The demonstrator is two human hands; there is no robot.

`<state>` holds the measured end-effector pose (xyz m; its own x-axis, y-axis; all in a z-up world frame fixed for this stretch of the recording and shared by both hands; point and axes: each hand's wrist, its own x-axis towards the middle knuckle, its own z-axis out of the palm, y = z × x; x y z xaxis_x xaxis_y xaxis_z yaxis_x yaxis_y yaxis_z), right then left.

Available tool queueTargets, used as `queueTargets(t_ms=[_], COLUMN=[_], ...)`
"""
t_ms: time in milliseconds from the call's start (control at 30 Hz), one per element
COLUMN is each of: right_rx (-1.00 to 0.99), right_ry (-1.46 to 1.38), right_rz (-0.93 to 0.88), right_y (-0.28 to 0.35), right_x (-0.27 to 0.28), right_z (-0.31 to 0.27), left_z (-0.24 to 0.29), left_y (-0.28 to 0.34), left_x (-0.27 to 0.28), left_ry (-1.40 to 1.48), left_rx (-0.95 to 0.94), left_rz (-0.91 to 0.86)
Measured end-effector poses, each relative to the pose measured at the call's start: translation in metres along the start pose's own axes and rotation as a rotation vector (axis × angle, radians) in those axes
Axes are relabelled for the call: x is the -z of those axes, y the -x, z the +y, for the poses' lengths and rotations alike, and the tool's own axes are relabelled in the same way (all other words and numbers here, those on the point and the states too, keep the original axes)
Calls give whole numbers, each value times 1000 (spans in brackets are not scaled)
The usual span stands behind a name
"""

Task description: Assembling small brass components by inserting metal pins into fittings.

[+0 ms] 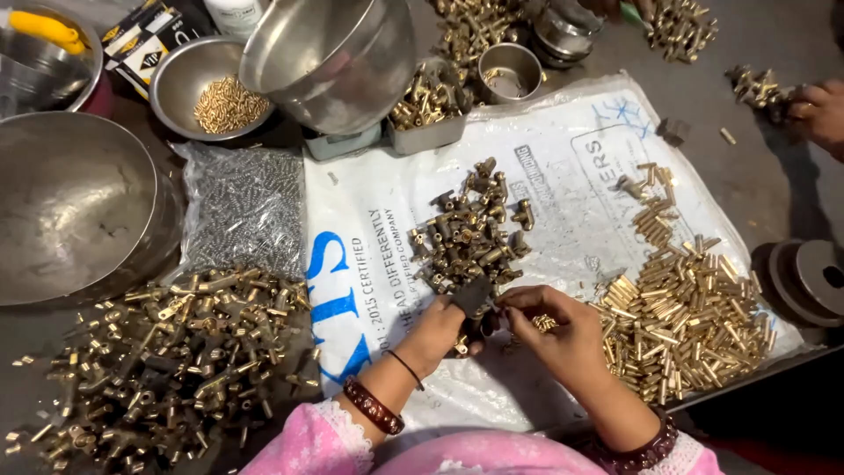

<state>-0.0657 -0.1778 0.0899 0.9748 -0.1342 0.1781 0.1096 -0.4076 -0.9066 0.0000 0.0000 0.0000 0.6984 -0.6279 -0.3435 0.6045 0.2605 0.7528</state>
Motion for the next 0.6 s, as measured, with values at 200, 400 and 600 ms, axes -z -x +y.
queueTargets(t_ms=[200,400,600], right_rx=[67,111,202], right_ry=[331,385,457], right_rz=[-170,-177,-202], right_y=[-15,0,-3], right_x=[11,-1,-7], right_z=[-49,-38,-48], left_z=[16,-18,-11], left_y=[8,1,4], left_x=[-16,0,-8], left_ry=[74,16,81], left_rx=[68,29,100], left_rz=[100,139,196])
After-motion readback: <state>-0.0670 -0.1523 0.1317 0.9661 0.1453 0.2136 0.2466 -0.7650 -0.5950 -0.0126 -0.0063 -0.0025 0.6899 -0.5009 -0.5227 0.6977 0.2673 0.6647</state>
